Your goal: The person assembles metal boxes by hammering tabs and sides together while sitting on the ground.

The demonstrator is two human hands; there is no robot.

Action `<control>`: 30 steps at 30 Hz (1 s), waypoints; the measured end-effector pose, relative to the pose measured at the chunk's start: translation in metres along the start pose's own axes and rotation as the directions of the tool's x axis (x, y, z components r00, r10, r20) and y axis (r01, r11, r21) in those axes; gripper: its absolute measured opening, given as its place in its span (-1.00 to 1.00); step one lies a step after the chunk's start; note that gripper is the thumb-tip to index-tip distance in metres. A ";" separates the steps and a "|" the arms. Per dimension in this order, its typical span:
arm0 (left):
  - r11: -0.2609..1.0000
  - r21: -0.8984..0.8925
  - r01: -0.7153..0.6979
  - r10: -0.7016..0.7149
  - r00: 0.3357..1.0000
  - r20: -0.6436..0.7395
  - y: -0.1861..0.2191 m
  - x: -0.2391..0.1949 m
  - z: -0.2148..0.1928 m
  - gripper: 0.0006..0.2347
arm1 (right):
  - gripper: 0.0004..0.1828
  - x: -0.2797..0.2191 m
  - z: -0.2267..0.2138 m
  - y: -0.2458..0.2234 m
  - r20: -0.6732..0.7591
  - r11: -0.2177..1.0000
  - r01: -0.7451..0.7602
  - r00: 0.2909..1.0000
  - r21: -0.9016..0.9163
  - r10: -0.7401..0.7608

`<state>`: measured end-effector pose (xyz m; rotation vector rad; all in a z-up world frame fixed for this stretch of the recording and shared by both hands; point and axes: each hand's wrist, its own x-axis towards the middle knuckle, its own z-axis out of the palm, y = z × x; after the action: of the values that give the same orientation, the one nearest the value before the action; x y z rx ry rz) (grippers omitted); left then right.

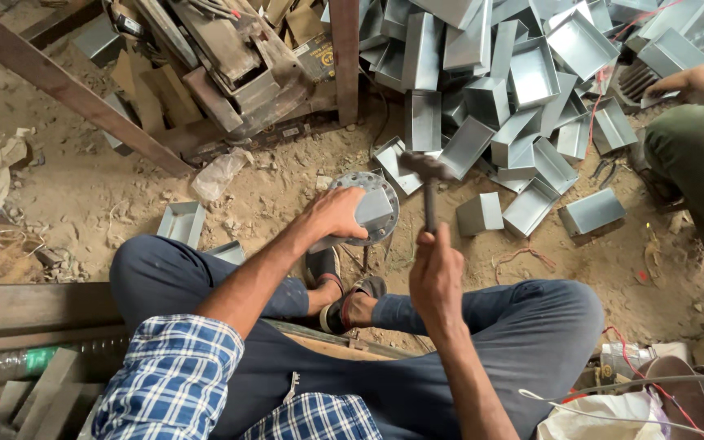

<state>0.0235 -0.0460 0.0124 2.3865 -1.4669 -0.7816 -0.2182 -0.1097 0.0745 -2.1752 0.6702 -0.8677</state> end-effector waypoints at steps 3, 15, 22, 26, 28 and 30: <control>0.999 -0.029 0.038 -0.038 0.999 -0.005 0.001 -0.001 0.002 -0.39 | -0.79 0.006 0.011 0.008 0.183 0.991 -0.122 0.975 -0.047 0.129; 0.999 -0.027 -0.037 0.036 0.998 -0.043 0.004 -0.001 -0.004 -0.45 | -0.70 0.005 0.006 0.008 0.070 0.998 -0.028 0.997 0.047 0.025; 0.998 -0.050 -0.049 0.044 0.994 -0.102 -0.017 0.012 0.013 -0.42 | -0.57 -0.017 0.006 0.018 0.147 0.936 -0.339 0.935 0.095 0.324; 0.792 -0.611 -0.010 -0.058 0.994 -0.093 -0.039 0.030 0.028 -0.47 | -0.57 -0.032 -0.005 0.016 0.050 0.968 -0.231 0.972 0.094 0.228; 0.575 -0.818 0.026 -0.174 0.981 -0.090 -0.050 0.031 0.038 -0.50 | -0.58 -0.040 -0.008 0.020 0.069 0.936 -0.342 0.939 0.086 0.337; 0.285 -0.952 -0.109 -0.189 0.968 -0.167 -0.054 0.033 0.041 -0.58 | -0.59 -0.040 -0.006 0.022 0.082 0.938 -0.343 0.938 0.051 0.338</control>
<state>0.0532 -0.0463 -0.0564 1.4213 -0.4620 -0.9418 -0.2529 -0.0991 0.0456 -1.9438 0.9353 -0.6157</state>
